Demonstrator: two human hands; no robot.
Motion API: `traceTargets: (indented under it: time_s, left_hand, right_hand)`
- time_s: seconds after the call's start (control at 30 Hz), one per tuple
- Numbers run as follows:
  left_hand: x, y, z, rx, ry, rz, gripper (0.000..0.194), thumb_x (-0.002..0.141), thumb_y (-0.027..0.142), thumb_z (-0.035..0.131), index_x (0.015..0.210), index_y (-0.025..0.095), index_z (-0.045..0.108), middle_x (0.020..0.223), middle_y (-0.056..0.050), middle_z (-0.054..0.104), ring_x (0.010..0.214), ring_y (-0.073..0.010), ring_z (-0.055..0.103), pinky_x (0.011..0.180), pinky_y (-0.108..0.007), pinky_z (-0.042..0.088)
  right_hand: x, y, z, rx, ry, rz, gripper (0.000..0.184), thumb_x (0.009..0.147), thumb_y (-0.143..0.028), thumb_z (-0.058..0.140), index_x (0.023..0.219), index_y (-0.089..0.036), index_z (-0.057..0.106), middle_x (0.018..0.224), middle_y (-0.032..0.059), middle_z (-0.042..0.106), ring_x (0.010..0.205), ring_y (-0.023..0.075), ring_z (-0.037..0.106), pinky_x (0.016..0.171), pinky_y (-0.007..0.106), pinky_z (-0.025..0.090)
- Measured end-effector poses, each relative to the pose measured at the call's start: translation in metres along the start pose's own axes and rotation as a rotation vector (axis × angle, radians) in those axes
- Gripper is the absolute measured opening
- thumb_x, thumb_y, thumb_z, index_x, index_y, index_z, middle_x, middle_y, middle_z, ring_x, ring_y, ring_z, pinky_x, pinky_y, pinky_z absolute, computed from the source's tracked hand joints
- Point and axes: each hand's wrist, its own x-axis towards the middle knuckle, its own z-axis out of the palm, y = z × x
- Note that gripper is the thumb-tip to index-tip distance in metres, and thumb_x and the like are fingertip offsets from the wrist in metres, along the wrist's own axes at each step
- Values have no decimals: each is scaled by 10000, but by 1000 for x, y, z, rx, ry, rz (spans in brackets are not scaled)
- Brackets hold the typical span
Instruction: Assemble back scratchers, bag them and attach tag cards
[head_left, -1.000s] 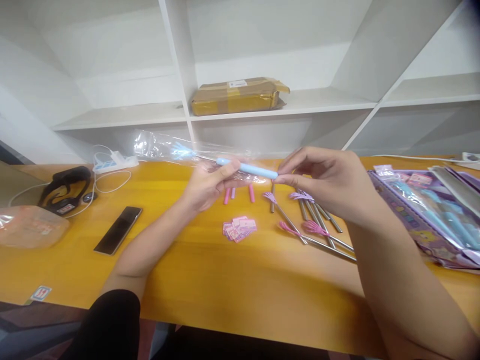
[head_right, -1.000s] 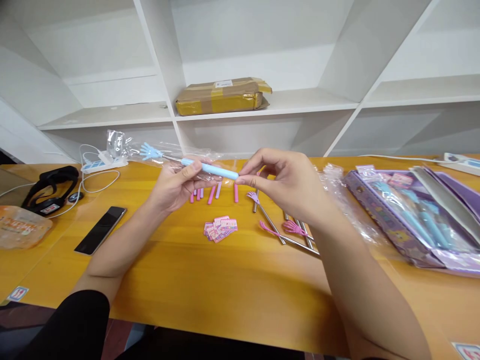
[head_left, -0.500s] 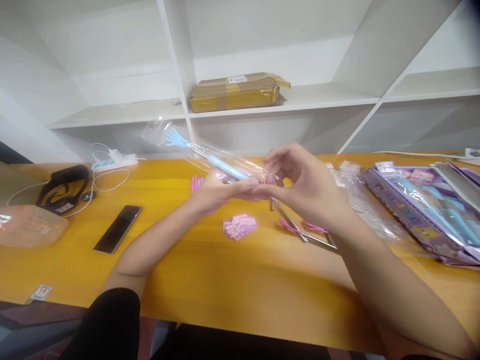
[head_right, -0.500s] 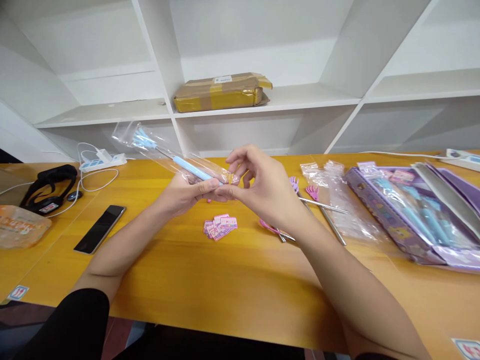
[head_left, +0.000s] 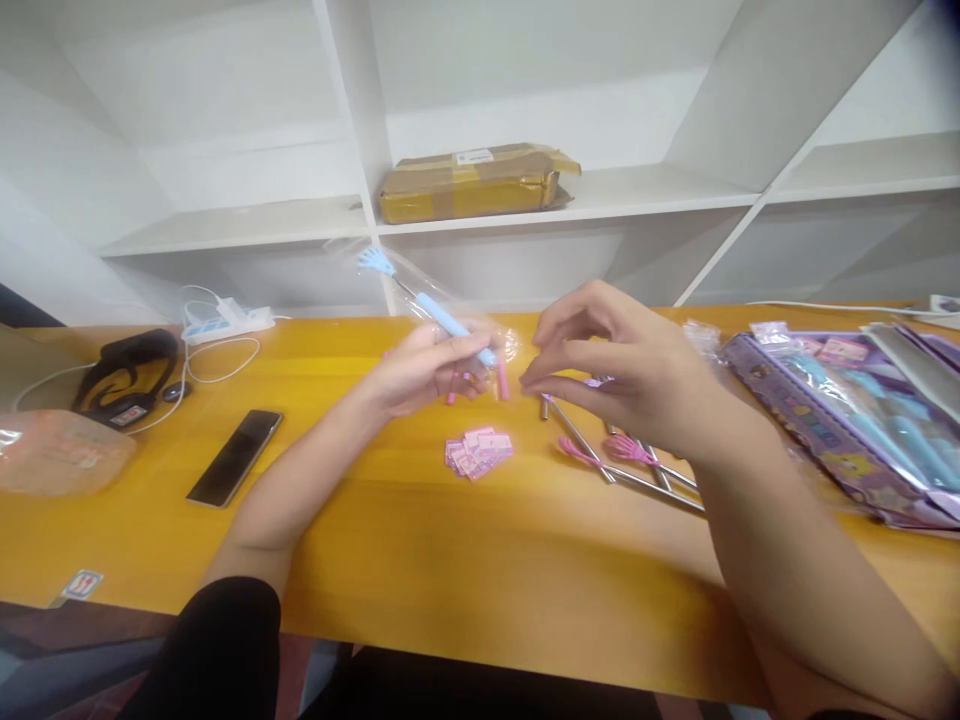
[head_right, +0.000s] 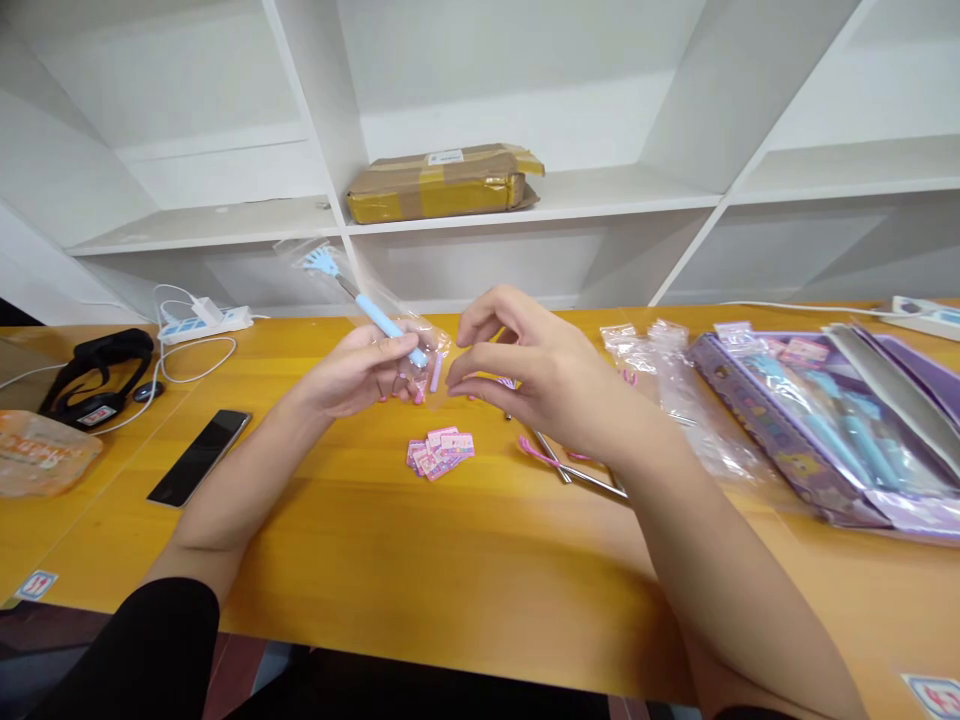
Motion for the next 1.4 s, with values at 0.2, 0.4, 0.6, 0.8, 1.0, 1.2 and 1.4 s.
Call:
traceTargets:
  time_s: [0.2,0.4,0.6,0.8,1.0,1.2,1.4]
  left_hand:
    - [6,-6,-1,6,120,25,578,897,613,881,1156,159,634,705,11,647,525,-102,598,428,-196,377]
    - [4,-12,5,90,29,21,647,866,532,936,1314,179,629,931,-43,737,712,-141,705,616,-242,509]
    - [1,-13,7,10,-21,75,582,957,618,817,1322,177,712,1144,-95,742,987,-200,721,856,-325,589]
    - [-3,-14,1,153,-140,134,735,838,333,979,1480,229,636,1326,-137,733,1241,-282,719,984,-373,611]
    - [-6,-16,5,151,-147,131,756,855,277,960,1514,234,593,1287,-132,749,1240,-271,734,1026,-382,616]
    - [-4,-13,5,141,-141,152,651,906,317,923,1474,213,624,1285,-132,750,1182,-256,752,942,-333,637]
    - [-5,-8,6,146,-124,205,609,944,329,898,1486,240,636,1158,-85,767,951,-176,763,779,-268,604]
  right_hand:
    - [5,0,5,-1,30,-92,58,1064,-211,710,1052,-240,759,1190,56,743,1036,185,682,959,374,542]
    - [5,-2,13,122,40,27,50,1071,-207,692,1057,-233,733,1068,40,743,1020,179,685,885,335,553]
    - [5,-3,19,196,-7,115,63,1082,-273,701,1052,-233,740,966,20,721,892,157,667,797,325,543]
    - [4,-3,17,201,-31,189,102,1086,-317,685,1026,-254,737,953,24,737,899,178,690,808,363,561]
    - [2,-1,17,191,-52,242,114,1085,-343,666,1018,-262,712,946,22,742,923,194,708,881,423,595]
    - [5,-5,17,185,6,286,132,1063,-365,705,1018,-247,666,943,29,709,869,182,683,825,392,573]
    - [5,-2,20,280,31,471,507,941,-614,840,1123,-201,611,970,54,703,791,155,641,677,303,514]
